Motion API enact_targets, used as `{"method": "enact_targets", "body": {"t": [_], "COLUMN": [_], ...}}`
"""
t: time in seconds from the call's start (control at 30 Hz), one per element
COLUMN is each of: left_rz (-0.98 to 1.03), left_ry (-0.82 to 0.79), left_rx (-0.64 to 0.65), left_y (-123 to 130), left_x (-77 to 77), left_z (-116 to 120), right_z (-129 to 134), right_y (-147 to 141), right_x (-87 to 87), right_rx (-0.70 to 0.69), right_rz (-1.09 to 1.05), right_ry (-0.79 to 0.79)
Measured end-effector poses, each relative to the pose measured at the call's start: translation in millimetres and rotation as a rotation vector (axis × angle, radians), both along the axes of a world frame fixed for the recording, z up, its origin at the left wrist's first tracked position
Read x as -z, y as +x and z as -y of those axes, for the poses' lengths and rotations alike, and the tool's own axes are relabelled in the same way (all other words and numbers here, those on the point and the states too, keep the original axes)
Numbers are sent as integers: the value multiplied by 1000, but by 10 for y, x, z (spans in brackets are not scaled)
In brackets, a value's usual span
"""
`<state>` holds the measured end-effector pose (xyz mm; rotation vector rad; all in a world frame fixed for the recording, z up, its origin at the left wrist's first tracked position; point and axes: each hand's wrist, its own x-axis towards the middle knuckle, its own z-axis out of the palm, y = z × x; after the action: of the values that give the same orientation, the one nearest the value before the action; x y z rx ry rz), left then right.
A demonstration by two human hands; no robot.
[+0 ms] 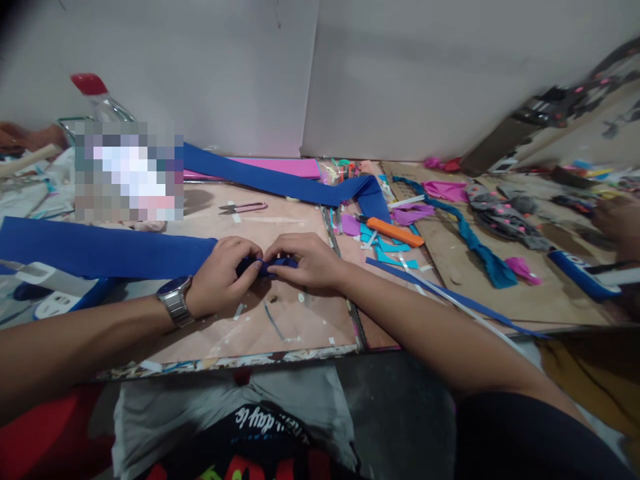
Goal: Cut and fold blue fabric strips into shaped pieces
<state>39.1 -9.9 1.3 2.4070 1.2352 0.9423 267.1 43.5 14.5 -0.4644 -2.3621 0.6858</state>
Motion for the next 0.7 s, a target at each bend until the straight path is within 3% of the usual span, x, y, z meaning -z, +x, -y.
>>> {"method": "enact_targets", "body": {"t": [0.7], "left_rz": [7], "left_ry": [-11], "left_rx": [2], "left_y": [-1], "left_x": [-13], "left_z": [4], "right_z": [6], "right_y": [-13], "right_x": [6], "right_rx": [-12], "right_rz": [-42], "right_ry": [35]}}
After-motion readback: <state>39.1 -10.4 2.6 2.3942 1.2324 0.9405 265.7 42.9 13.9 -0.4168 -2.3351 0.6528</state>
